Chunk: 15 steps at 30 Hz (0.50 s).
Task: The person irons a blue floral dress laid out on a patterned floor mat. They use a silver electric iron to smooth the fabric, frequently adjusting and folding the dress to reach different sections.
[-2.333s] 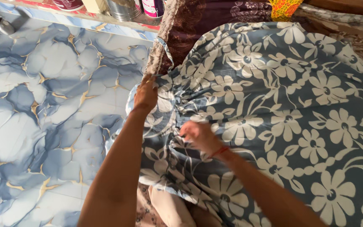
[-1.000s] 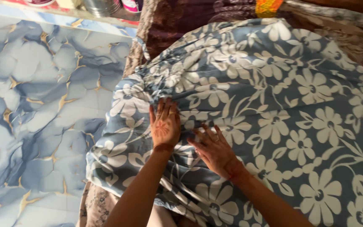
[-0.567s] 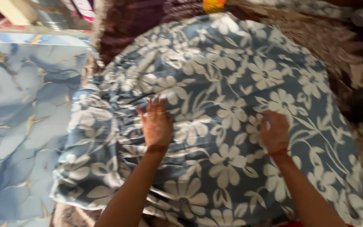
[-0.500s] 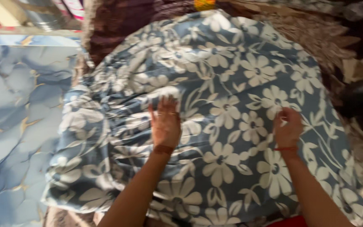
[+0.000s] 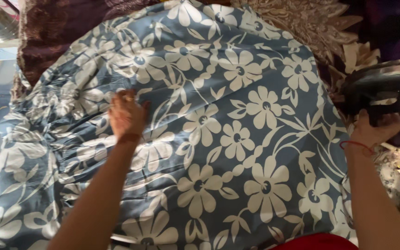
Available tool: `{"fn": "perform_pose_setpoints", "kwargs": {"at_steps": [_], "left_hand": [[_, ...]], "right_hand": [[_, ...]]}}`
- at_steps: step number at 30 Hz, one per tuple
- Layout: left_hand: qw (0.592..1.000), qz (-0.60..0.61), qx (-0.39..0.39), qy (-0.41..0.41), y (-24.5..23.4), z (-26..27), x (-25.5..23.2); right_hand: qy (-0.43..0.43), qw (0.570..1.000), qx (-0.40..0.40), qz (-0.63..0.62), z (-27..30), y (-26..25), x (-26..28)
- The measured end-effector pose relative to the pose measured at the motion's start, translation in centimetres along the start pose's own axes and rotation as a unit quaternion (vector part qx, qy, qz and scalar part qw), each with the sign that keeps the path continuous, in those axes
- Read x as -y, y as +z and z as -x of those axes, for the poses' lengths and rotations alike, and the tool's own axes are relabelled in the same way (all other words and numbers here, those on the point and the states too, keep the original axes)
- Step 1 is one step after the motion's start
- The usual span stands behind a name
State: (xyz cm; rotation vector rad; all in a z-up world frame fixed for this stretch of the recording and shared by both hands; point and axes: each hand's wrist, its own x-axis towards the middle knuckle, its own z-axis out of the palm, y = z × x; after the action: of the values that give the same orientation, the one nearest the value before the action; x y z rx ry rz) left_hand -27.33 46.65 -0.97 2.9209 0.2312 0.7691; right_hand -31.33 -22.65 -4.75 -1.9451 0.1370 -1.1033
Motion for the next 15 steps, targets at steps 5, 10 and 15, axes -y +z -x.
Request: {"fn": "perform_pose_setpoints", "kwargs": {"at_steps": [5,10,15], "left_hand": [[0.991,0.124,0.051,-0.012,-1.8,-1.6,1.8],[0.992,0.124,-0.01,-0.03,-1.0,-2.6,1.7],[0.983,0.175,-0.049,-0.023,0.1,-2.2,1.8]], "right_hand": [[0.002,0.999,0.034,0.018,-1.3,1.0,-2.0],[-0.072,0.987,0.067,0.129,-2.5,-0.3,-8.0],[0.068,0.948,0.075,0.302,-7.5,0.8,-8.4]]}}
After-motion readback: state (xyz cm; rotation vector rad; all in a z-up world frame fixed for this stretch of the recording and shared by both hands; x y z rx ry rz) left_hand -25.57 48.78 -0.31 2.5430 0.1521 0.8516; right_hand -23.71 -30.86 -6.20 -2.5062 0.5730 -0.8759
